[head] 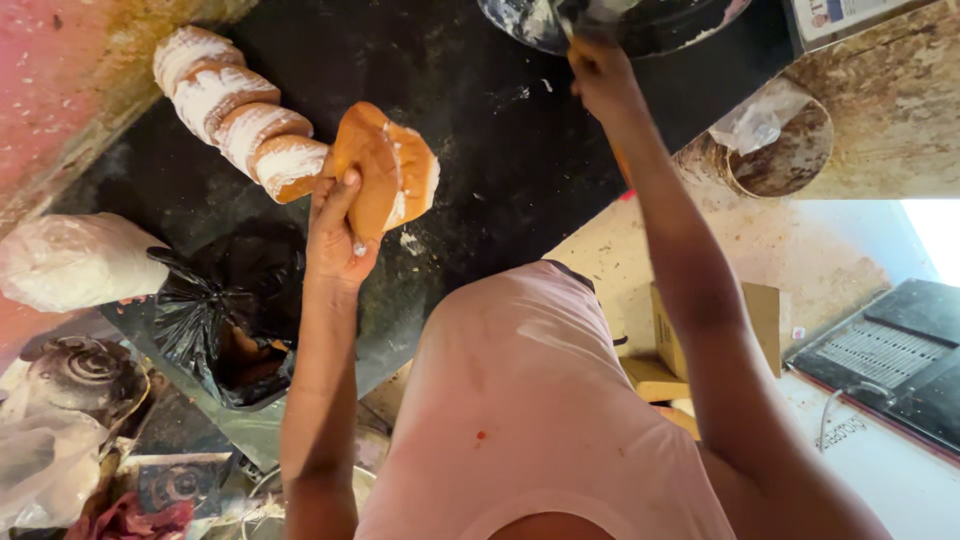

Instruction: The person applies a white cream filling to the inside of sliced bread rolls using a knife.

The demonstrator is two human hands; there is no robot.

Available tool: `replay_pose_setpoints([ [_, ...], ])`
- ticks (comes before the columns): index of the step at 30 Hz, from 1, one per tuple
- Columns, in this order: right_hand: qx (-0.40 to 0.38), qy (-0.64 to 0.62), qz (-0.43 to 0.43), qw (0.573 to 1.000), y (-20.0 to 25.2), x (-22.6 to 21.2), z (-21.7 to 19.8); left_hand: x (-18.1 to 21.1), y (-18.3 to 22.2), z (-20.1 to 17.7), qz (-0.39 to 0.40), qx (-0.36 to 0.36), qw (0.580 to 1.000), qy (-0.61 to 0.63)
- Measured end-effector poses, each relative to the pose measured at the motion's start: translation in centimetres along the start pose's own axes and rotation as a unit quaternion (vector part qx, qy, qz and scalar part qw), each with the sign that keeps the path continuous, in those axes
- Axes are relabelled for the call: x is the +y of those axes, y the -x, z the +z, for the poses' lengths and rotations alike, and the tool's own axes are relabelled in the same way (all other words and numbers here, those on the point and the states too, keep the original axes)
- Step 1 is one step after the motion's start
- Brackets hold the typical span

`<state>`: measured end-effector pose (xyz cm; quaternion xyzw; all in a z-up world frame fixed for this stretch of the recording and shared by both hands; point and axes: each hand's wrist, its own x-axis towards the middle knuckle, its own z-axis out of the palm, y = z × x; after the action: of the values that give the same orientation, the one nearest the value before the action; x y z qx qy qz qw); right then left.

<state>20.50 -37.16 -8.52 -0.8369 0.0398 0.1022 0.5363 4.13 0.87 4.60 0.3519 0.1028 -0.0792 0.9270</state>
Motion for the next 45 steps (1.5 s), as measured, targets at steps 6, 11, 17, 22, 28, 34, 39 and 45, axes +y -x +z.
replay_pose_setpoints([
  [6,-0.178,-0.372,0.107,0.905,13.1,-6.0,-1.7,-1.7,1.6,-1.8,-0.040,0.006,0.995,0.093],
  [11,-0.240,-0.269,-0.080,0.929,19.1,-11.6,2.0,-2.6,3.7,-1.7,-0.054,-0.059,0.988,0.132],
  [17,-0.172,-0.114,-0.419,0.884,20.3,-15.4,5.4,-0.7,7.3,1.2,-0.038,-0.018,0.996,0.072],
  [22,-0.163,0.009,-0.454,0.876,20.5,-16.7,6.4,1.6,10.3,2.7,-0.031,-0.053,0.998,0.030],
  [28,-0.148,0.078,-0.467,0.868,21.6,-16.2,5.8,3.1,12.6,1.4,-0.050,0.001,0.999,0.018],
  [34,-0.159,0.101,-0.433,0.881,21.9,-15.9,4.2,5.3,14.1,-0.7,-0.047,-0.076,0.996,-0.022],
  [39,-0.287,-0.014,-0.359,0.888,21.1,-17.7,4.6,5.9,14.1,-1.4,-0.078,-0.039,0.992,-0.087],
  [45,-0.332,0.044,-0.351,0.874,21.6,-20.1,6.1,6.3,14.4,-2.0,-0.085,-0.030,0.991,-0.094],
])
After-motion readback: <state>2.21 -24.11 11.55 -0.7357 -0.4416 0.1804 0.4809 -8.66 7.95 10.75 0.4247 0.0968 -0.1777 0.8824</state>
